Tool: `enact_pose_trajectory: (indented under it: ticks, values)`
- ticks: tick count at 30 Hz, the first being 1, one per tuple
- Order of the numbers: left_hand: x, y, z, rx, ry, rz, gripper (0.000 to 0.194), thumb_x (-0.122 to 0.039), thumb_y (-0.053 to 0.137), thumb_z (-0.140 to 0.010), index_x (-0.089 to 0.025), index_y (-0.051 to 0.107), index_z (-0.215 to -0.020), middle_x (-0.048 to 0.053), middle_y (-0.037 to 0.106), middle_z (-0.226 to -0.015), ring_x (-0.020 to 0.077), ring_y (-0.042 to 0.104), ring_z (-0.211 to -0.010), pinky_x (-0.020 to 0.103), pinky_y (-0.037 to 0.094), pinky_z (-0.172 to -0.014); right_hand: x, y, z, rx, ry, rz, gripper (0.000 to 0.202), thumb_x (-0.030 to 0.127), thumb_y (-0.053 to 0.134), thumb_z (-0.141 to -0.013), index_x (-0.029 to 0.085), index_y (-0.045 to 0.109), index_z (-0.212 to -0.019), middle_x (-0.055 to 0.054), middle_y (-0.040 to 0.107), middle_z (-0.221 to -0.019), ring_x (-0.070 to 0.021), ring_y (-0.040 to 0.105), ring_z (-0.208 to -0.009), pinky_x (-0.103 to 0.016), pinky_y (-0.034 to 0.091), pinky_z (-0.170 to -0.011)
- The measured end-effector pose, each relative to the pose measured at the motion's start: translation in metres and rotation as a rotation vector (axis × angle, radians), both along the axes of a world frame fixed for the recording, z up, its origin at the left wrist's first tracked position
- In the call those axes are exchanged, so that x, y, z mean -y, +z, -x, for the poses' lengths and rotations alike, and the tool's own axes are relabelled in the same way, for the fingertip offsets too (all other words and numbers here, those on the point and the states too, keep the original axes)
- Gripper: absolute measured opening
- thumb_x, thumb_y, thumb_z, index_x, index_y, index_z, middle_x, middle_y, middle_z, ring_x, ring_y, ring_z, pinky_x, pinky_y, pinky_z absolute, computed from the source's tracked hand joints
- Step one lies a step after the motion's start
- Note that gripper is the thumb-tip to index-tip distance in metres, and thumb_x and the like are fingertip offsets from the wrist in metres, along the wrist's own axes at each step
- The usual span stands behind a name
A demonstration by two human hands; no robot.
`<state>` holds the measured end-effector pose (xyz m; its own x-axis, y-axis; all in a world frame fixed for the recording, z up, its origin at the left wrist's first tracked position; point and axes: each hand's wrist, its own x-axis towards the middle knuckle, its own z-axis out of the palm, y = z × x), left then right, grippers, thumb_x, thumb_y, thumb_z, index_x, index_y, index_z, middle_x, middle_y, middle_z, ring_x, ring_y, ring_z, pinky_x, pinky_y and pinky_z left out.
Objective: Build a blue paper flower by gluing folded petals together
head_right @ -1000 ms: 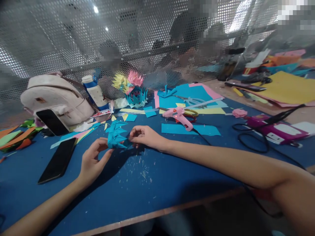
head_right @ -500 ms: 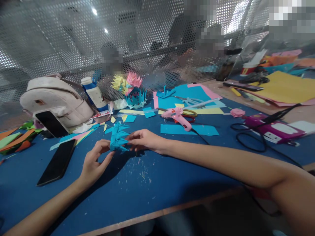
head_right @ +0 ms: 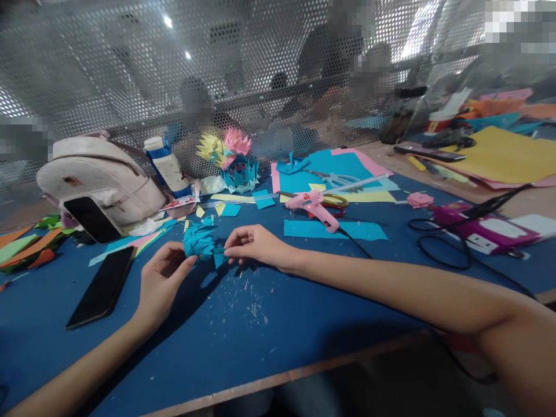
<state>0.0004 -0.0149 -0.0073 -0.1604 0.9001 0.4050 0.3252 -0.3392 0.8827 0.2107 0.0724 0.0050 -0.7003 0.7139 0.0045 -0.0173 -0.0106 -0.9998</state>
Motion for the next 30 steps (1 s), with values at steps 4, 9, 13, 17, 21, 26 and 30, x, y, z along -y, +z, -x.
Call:
enact_pose_trajectory:
  ticks: [4, 9, 13, 17, 21, 26, 30]
  values:
    - [-0.002, 0.0, -0.004, 0.149, 0.013, 0.086, 0.02, -0.031, 0.075, -0.078, -0.019, 0.06, -0.082, -0.003, 0.061, -0.073, 0.0103, 0.058, -0.066, 0.018, 0.049, -0.062, 0.004, 0.006, 0.002, -0.055, -0.086, -0.126, 0.024, 0.031, 0.079, -0.073, 0.014, 0.064, -0.08, -0.002, 0.068, -0.07, -0.0104, 0.064, -0.064, -0.022, 0.052, -0.059]
    - [-0.001, 0.0, -0.012, 0.182, -0.025, 0.113, 0.021, -0.032, 0.076, -0.077, -0.018, 0.06, -0.08, -0.004, 0.062, -0.069, 0.0101, 0.059, -0.061, 0.019, 0.05, -0.059, 0.007, 0.005, 0.004, -0.081, -0.181, -0.237, 0.021, 0.031, 0.077, -0.074, 0.016, 0.062, -0.078, -0.001, 0.067, -0.07, -0.0111, 0.063, -0.064, -0.025, 0.053, -0.061]
    - [0.001, -0.001, -0.015, 0.209, -0.019, 0.108, 0.021, -0.031, 0.076, -0.076, -0.018, 0.06, -0.079, -0.004, 0.063, -0.07, 0.0099, 0.06, -0.062, 0.019, 0.051, -0.06, 0.011, 0.001, 0.007, -0.047, -0.162, -0.249, 0.022, 0.032, 0.077, -0.073, 0.016, 0.062, -0.077, -0.001, 0.067, -0.071, -0.0118, 0.063, -0.063, -0.026, 0.053, -0.062]
    - [0.001, -0.002, -0.014, 0.214, -0.019, 0.113, 0.021, -0.029, 0.078, -0.074, -0.018, 0.06, -0.079, -0.003, 0.062, -0.07, 0.0099, 0.058, -0.062, 0.019, 0.049, -0.059, 0.013, 0.0, 0.01, -0.056, -0.157, -0.246, 0.021, 0.03, 0.076, -0.073, 0.016, 0.062, -0.077, -0.001, 0.067, -0.072, -0.0113, 0.062, -0.063, -0.026, 0.052, -0.062]
    - [0.002, -0.001, -0.015, 0.216, -0.022, 0.121, 0.02, -0.026, 0.078, -0.072, -0.017, 0.061, -0.077, -0.003, 0.06, -0.069, 0.0097, 0.055, -0.063, 0.019, 0.045, -0.058, 0.009, 0.002, 0.011, -0.061, -0.167, -0.272, 0.017, 0.026, 0.074, -0.072, 0.016, 0.061, -0.075, -0.001, 0.066, -0.073, -0.0111, 0.06, -0.065, -0.025, 0.05, -0.062]
    - [0.002, 0.001, -0.018, 0.231, -0.031, 0.132, 0.019, -0.027, 0.077, -0.072, -0.018, 0.061, -0.076, -0.002, 0.059, -0.069, 0.0112, 0.054, -0.064, 0.021, 0.044, -0.06, 0.008, 0.002, 0.012, -0.046, -0.173, -0.246, 0.019, 0.028, 0.075, -0.071, 0.016, 0.061, -0.075, -0.001, 0.066, -0.072, -0.0109, 0.059, -0.065, -0.024, 0.048, -0.06]
    - [0.001, 0.0, -0.018, 0.248, -0.038, 0.145, 0.021, -0.026, 0.079, -0.071, -0.017, 0.061, -0.077, -0.002, 0.059, -0.071, 0.0108, 0.054, -0.065, 0.02, 0.043, -0.061, 0.013, 0.002, 0.014, -0.071, -0.115, -0.118, 0.027, 0.032, 0.08, -0.068, 0.016, 0.06, -0.077, 0.0, 0.065, -0.068, -0.0105, 0.059, -0.061, -0.022, 0.048, -0.055]
